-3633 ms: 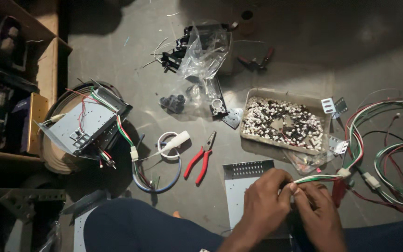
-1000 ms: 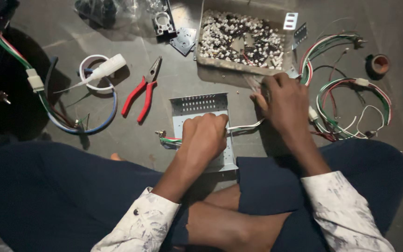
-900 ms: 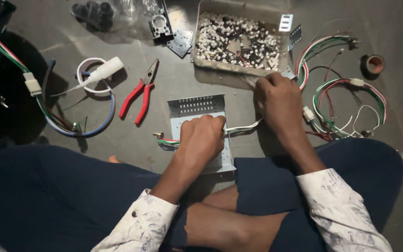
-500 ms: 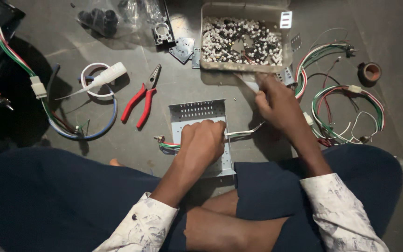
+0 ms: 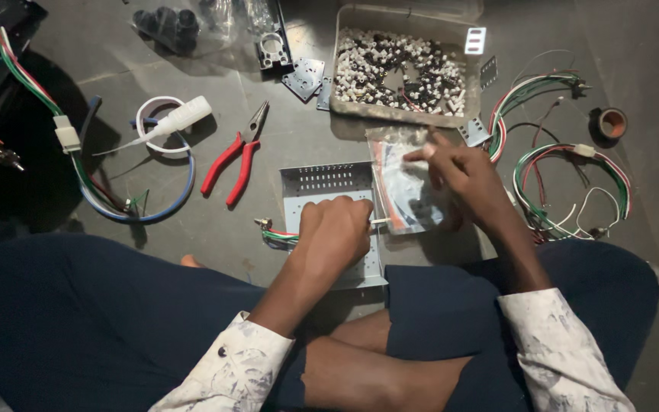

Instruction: The person sits on the floor assembling an electrical component, likely a power strip, by connecting wires to terminals inside a metal casing. They use a screwdriver to tighten connections and pliers to strip or adjust wires, handling multiple colored wires and electrical parts.

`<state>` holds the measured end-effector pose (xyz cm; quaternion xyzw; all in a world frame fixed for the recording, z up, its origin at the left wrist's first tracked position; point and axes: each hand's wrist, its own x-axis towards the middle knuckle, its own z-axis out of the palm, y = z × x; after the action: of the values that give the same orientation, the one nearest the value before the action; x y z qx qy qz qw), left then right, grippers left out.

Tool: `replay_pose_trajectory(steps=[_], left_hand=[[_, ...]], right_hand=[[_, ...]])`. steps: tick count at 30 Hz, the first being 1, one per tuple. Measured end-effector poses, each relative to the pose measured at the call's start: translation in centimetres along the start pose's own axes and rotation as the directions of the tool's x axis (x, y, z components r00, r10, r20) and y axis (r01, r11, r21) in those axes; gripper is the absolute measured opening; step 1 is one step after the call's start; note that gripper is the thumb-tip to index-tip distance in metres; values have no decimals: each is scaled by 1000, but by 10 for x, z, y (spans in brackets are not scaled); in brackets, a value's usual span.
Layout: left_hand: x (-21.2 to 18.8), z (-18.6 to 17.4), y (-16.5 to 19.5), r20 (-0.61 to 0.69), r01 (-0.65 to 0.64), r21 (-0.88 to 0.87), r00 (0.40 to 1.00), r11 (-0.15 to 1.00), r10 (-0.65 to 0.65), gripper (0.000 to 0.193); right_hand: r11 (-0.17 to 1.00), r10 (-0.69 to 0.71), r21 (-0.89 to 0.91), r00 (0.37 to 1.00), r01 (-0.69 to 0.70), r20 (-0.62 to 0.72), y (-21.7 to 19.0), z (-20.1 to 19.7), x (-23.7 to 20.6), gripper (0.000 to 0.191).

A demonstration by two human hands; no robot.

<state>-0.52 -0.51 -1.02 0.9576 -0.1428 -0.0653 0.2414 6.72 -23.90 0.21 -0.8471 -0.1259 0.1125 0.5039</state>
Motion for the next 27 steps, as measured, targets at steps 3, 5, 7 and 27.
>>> replay_pose_trajectory(steps=[3,5,7,27], left_hand=[[0,1,1,-11,11,-4,1000,1000,-11,5],[0,2,1,-18,10,3,1000,1000,-10,5],[0,3,1,-18,-3,14,1000,1000,3,6],[0,0,3,-5,24,-21,1000,1000,-24,7]], right_hand=[[912,41,-399,988,-100,-152,-6,5,-5,30],[846,-50,-532,994,-10,-98,-10,10,-7,27],[786,-145,-612,988,82,-53,-12,12,-8,28],[746,-225,-659,967,90,-122,-10,20,-4,21]])
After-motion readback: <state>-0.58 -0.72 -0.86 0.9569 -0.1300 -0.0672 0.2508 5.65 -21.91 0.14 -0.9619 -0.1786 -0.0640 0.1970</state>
